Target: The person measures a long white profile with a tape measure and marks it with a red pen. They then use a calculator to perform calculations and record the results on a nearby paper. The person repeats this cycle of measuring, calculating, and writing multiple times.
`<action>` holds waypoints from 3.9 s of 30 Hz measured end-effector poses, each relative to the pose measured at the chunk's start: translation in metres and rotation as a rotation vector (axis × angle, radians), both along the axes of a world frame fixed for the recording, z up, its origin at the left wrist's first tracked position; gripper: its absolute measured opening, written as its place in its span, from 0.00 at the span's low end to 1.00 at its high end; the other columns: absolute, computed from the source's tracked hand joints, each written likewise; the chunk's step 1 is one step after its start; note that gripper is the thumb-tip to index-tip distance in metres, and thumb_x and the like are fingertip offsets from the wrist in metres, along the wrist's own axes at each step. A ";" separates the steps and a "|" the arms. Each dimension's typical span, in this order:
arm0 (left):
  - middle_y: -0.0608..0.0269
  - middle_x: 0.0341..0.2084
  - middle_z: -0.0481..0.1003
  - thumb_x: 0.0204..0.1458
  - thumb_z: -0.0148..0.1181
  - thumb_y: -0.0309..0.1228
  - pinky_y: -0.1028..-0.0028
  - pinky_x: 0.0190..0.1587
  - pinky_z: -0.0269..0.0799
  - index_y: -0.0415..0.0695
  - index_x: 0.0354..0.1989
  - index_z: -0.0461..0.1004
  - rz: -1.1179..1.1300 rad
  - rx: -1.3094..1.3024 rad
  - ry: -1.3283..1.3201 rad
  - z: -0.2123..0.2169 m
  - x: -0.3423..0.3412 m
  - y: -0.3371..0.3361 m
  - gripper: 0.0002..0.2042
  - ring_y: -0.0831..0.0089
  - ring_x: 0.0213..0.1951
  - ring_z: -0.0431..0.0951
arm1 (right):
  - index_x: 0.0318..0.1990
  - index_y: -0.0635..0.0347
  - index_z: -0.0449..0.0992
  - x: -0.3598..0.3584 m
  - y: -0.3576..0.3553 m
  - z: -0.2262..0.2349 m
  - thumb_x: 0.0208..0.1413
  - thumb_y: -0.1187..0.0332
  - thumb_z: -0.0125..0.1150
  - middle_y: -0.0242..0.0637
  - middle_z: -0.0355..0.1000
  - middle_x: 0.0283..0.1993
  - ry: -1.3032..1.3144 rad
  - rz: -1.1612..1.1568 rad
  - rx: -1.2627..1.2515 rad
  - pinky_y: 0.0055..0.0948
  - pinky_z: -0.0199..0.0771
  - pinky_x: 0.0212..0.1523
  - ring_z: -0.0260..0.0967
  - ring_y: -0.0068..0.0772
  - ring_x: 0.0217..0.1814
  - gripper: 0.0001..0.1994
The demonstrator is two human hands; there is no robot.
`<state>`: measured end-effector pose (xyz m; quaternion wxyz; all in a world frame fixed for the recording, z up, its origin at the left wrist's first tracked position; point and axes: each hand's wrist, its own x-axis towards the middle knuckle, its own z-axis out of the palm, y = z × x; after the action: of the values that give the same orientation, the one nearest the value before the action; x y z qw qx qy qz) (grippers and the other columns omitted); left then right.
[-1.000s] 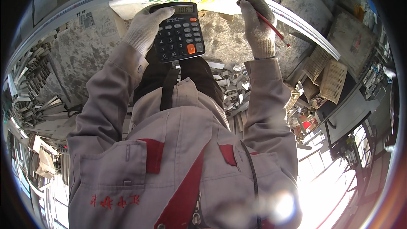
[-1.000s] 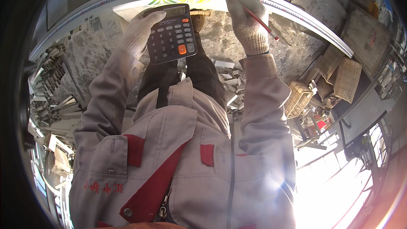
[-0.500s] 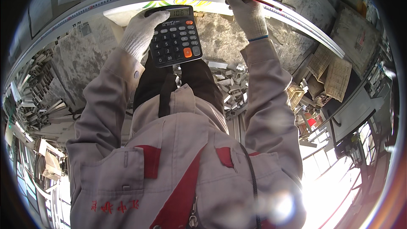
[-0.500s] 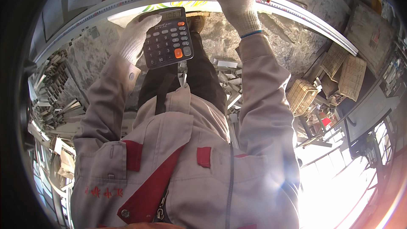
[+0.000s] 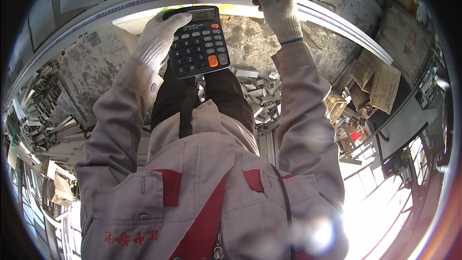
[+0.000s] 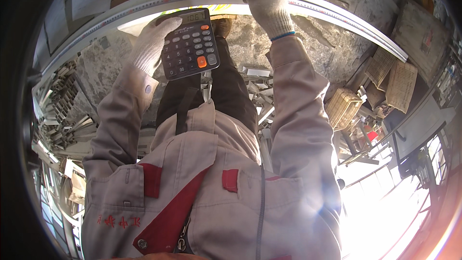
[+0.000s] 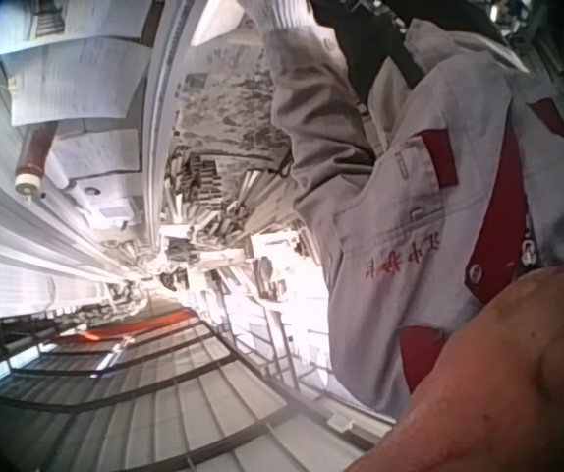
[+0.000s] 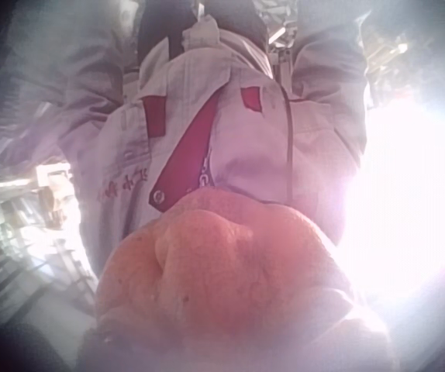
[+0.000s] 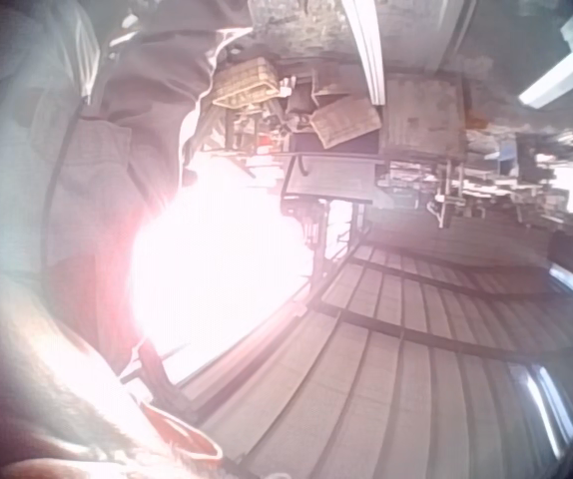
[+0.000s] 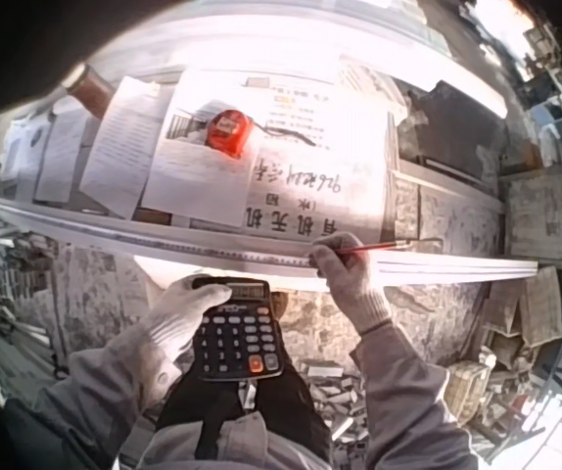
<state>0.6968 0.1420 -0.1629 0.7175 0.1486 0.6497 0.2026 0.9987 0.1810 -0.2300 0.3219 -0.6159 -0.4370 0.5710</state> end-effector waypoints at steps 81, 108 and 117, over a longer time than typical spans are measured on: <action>0.62 0.35 0.84 0.63 0.70 0.35 0.81 0.31 0.82 0.34 0.51 0.82 0.086 -0.057 -0.171 -0.021 0.023 -0.050 0.16 0.81 0.29 0.84 | 0.42 0.61 0.80 -0.026 0.017 0.017 0.65 0.70 0.67 0.35 0.79 0.32 -0.232 0.198 0.232 0.31 0.78 0.39 0.76 0.25 0.35 0.05; 0.61 0.37 0.84 0.62 0.70 0.34 0.79 0.34 0.83 0.34 0.52 0.81 0.094 -0.054 -0.147 -0.016 0.017 -0.045 0.17 0.79 0.32 0.84 | 0.43 0.61 0.80 -0.032 0.006 0.003 0.67 0.72 0.67 0.33 0.79 0.36 -0.010 -0.004 0.204 0.28 0.78 0.42 0.75 0.23 0.38 0.04; 0.63 0.37 0.84 0.61 0.71 0.35 0.80 0.33 0.81 0.35 0.52 0.82 0.051 -0.047 -0.132 -0.019 0.005 -0.046 0.16 0.80 0.32 0.83 | 0.45 0.61 0.81 -0.050 -0.007 0.010 0.67 0.71 0.67 0.30 0.78 0.35 -0.078 0.007 0.255 0.26 0.77 0.42 0.73 0.20 0.37 0.04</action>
<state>0.7017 0.0961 -0.1818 0.7566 0.1015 0.6091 0.2149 0.9492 0.1735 -0.2203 0.3784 -0.5904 -0.5202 0.4875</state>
